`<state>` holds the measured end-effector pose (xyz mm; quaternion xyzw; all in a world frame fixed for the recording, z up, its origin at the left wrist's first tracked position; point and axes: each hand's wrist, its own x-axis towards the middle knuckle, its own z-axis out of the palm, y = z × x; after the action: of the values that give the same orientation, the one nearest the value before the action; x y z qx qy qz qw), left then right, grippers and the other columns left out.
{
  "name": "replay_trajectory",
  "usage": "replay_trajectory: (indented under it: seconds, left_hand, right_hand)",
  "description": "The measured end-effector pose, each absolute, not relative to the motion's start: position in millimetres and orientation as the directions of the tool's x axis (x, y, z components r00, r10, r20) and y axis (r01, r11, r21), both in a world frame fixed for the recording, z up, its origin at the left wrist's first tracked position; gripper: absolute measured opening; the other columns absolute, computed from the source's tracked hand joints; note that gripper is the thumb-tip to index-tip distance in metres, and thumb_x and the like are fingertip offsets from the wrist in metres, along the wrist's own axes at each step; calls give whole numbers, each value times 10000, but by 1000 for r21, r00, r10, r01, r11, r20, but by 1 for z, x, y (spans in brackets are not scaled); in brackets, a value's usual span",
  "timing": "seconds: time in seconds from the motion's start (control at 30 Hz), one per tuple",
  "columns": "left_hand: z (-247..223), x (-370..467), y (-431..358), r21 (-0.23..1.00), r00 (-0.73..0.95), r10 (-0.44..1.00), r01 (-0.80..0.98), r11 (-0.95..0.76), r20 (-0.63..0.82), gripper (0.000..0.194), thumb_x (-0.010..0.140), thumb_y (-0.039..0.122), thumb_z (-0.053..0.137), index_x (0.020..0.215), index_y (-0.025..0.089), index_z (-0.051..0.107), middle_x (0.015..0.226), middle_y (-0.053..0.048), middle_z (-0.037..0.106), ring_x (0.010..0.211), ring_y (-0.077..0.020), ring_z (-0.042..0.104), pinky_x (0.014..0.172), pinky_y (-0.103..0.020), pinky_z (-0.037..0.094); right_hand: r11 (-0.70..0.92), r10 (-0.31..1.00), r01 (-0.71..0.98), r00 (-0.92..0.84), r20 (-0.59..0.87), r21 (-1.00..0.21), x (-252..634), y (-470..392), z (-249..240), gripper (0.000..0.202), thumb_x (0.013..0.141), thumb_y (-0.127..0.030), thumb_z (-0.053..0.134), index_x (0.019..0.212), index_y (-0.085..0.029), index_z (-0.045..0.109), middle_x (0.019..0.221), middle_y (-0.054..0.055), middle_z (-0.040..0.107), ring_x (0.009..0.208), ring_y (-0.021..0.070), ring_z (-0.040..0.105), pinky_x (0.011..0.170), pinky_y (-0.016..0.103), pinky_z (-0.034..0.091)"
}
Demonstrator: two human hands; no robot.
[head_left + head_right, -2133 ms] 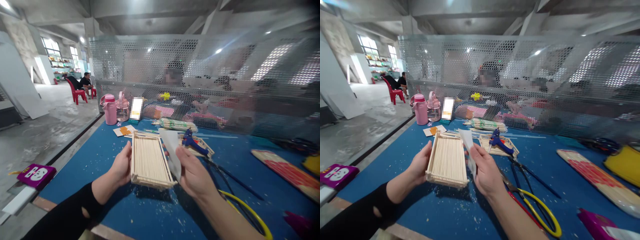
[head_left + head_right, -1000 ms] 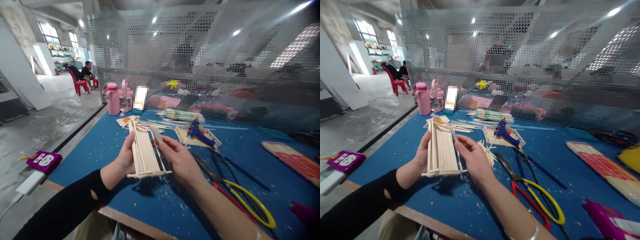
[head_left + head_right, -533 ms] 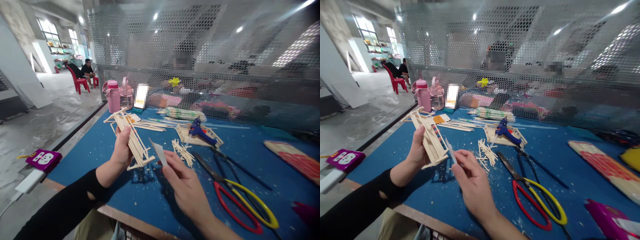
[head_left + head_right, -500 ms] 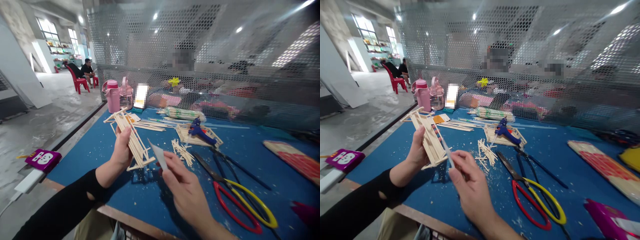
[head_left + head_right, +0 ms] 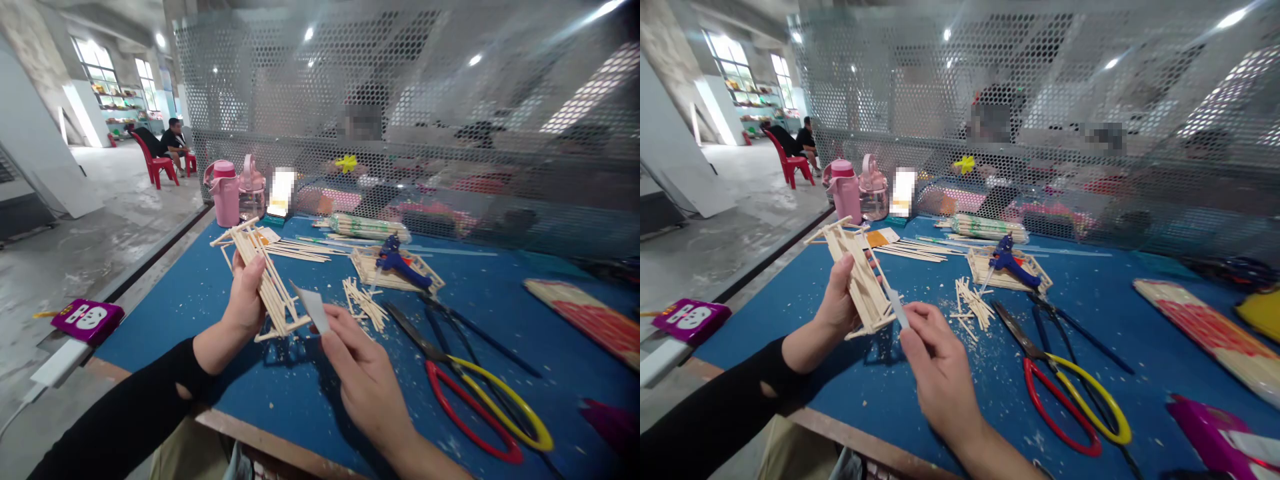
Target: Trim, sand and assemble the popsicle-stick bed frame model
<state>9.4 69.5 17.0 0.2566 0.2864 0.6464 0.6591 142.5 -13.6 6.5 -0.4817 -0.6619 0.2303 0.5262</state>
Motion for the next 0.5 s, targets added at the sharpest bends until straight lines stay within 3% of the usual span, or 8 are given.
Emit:
replay_trajectory:
  seconds: [0.2, 0.5]
  left_hand:
    - [15, 8, 71, 718, -3, 999, -696, 26, -39, 698, 570, 518, 742, 1149, 222, 489, 746, 21, 619, 574, -114, 574, 600, -259, 467]
    - [17, 10, 68, 717, 38, 996, -692, 82, -77, 779, 509, 567, 749, 1143, 213, 469, 765, 3, 599, 569, -123, 554, 579, -268, 454]
  right_hand:
    - [417, 883, 412, 27, 468, -810, 142, -16, 4, 294, 876, -387, 500, 1062, -282, 702, 1000, 74, 653, 946, 195, 606, 804, 296, 506]
    - [486, 841, 423, 11, 541, -764, 140, -19, -3, 299, 878, -303, 513, 1142, -301, 654, 1027, 65, 626, 1004, 179, 580, 832, 285, 494]
